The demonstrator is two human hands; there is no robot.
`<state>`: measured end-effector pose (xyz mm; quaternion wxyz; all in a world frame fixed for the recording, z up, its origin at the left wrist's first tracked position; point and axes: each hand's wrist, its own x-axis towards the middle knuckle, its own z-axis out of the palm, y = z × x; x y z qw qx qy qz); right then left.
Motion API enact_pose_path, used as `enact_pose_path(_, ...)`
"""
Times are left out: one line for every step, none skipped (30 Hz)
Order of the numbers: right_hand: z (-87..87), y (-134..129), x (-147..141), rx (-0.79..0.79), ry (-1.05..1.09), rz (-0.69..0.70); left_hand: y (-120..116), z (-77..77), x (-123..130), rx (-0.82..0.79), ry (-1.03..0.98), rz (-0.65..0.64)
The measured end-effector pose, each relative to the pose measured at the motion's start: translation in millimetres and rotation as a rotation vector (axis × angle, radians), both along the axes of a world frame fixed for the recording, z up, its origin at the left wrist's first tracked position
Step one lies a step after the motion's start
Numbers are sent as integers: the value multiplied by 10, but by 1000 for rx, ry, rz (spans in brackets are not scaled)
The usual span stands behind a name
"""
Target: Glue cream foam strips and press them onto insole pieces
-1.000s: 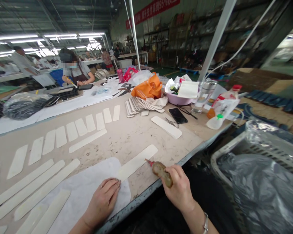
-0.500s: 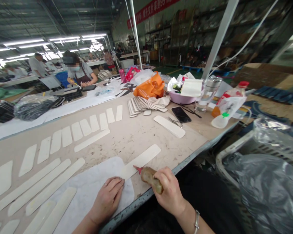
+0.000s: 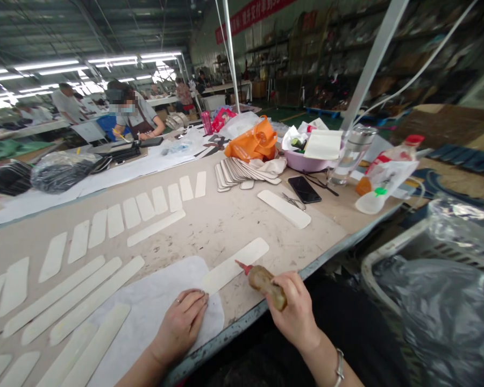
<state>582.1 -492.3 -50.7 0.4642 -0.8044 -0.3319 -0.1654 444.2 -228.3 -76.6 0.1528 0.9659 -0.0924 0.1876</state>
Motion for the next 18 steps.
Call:
enact_pose_path(13, 41, -63, 3, 28, 64, -3, 3, -1, 3, 7, 6)
enact_pose_path(25, 85, -128, -7, 50, 127, -6, 7, -2, 8, 17, 12)
enact_pose_path(36, 127, -189, -25, 68, 180, -10, 10, -5, 12, 27, 15)
enact_pose_path(45, 165, -243, -44, 84, 218, -14, 13, -8, 16, 38, 19)
enact_pose_path(51, 198, -285, -62, 96, 244, -17, 16, -11, 18, 48, 21)
enact_pose_path(54, 223, -315, -79, 106, 261, -20, 19, -14, 20, 56, 21)
enact_pose_path(55, 242, -334, -94, 111, 270, -22, 20, -16, 20, 62, 20)
enact_pose_path(54, 253, -343, -105, 113, 277, -23, 21, -17, 20, 66, 19)
enact_pose_path(51, 258, -344, -116, 116, 281, -23, 21, -17, 20, 66, 19)
enact_pose_path(47, 255, -339, -126, 119, 281, -21, 20, -16, 19, 63, 18)
enact_pose_path(42, 246, -327, -136, 121, 275, -19, 19, -14, 18, 58, 17)
enact_pose_path(37, 229, -310, -142, 118, 261, -16, 16, -11, 16, 50, 16)
enact_pose_path(31, 205, -287, -144, 110, 236, -12, 13, -8, 16, 40, 13)
enact_pose_path(25, 174, -256, -140, 101, 203, -7, 8, -5, 16, 31, 10)
enact_pose_path(20, 136, -218, -128, 92, 165, -2, 3, -3, 18, 22, 9)
enact_pose_path(15, 92, -173, -105, 86, 123, 3, -2, -2, 23, 17, 7)
enact_pose_path(11, 44, -121, -78, 85, 80, 8, -8, -2, 28, 14, 6)
enact_pose_path(8, -6, -64, -51, 87, 35, 14, -15, -3, 34, 11, 4)
